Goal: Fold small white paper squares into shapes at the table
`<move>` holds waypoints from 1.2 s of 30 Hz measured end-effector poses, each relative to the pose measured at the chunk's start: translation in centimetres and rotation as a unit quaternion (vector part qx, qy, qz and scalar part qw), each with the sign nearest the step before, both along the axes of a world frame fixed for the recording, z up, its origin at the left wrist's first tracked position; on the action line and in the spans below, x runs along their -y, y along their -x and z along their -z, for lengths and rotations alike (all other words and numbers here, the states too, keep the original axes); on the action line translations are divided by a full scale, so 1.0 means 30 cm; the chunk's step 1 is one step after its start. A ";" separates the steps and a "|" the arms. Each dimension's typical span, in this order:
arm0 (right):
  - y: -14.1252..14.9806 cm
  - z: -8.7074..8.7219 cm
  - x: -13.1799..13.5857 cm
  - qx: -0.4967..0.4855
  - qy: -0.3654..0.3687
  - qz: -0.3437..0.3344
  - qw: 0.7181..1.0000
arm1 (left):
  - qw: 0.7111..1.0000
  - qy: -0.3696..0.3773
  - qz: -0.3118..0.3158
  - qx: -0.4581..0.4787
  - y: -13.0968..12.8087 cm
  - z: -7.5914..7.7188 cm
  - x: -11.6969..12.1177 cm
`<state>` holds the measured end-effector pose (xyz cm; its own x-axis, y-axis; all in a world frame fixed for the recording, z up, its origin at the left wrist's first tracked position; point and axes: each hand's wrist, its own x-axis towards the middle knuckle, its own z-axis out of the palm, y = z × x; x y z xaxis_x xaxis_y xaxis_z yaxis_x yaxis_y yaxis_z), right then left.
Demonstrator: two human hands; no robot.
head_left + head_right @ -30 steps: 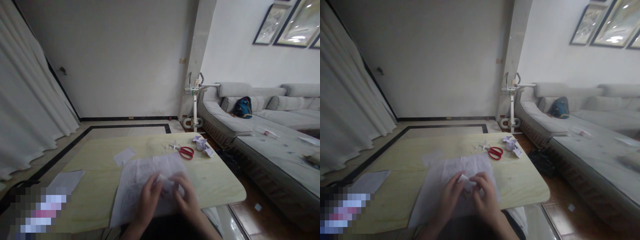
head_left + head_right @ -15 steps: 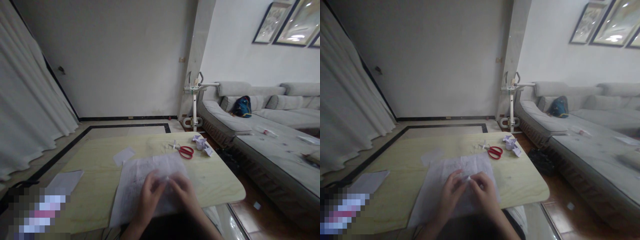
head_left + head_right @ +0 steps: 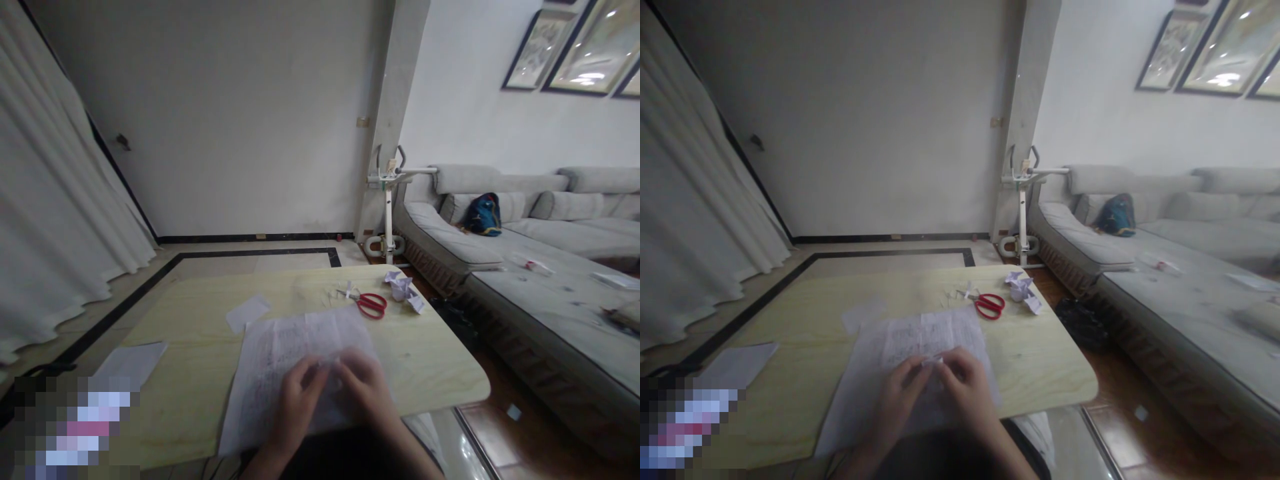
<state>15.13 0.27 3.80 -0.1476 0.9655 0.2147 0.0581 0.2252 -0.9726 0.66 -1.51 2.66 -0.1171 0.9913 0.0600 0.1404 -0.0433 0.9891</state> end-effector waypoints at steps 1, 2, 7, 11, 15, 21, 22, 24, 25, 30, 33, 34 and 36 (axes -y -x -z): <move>0.000 0.005 -0.001 -0.006 0.005 -0.002 1.000 | 1.000 0.003 -0.003 -0.002 0.000 0.004 -0.001; 0.000 0.010 -0.002 -0.012 0.011 -0.004 1.000 | 1.000 0.006 -0.005 -0.002 0.000 0.008 -0.002; 0.000 0.016 -0.003 -0.026 0.022 -0.002 0.999 | 1.000 -0.005 -0.002 0.000 -0.001 0.014 -0.002; 0.002 0.007 -0.004 -0.013 0.022 0.009 1.000 | 1.000 -0.012 0.015 0.000 0.002 0.014 0.000; 0.003 0.004 -0.007 -0.012 0.024 0.024 0.999 | 1.000 -0.022 0.017 0.002 0.003 0.006 0.001; 0.008 0.004 -0.005 -0.015 0.045 0.040 0.998 | 1.000 -0.006 0.015 -0.011 0.001 -0.004 0.005; 0.008 0.005 -0.005 -0.018 0.047 0.040 0.998 | 1.000 -0.002 0.015 -0.014 0.002 -0.003 0.006; 0.009 0.005 -0.005 -0.023 0.045 0.040 0.998 | 1.000 0.002 0.020 -0.015 0.003 -0.001 0.006; 0.009 0.005 -0.004 -0.023 0.043 0.040 0.998 | 1.000 0.004 0.023 -0.012 0.004 -0.001 0.006; 0.007 0.008 -0.001 -0.016 0.042 0.041 0.998 | 1.000 0.003 0.008 -0.003 0.002 -0.003 0.003; 0.007 0.012 0.000 -0.011 0.029 0.029 0.999 | 1.000 0.005 -0.005 -0.012 0.001 -0.003 0.002; 0.008 0.013 0.000 -0.008 0.026 0.027 0.999 | 1.000 0.004 -0.007 -0.013 0.001 -0.003 0.002; 0.008 0.016 0.001 -0.004 0.023 0.030 0.999 | 1.000 0.004 -0.014 -0.013 0.000 -0.004 0.002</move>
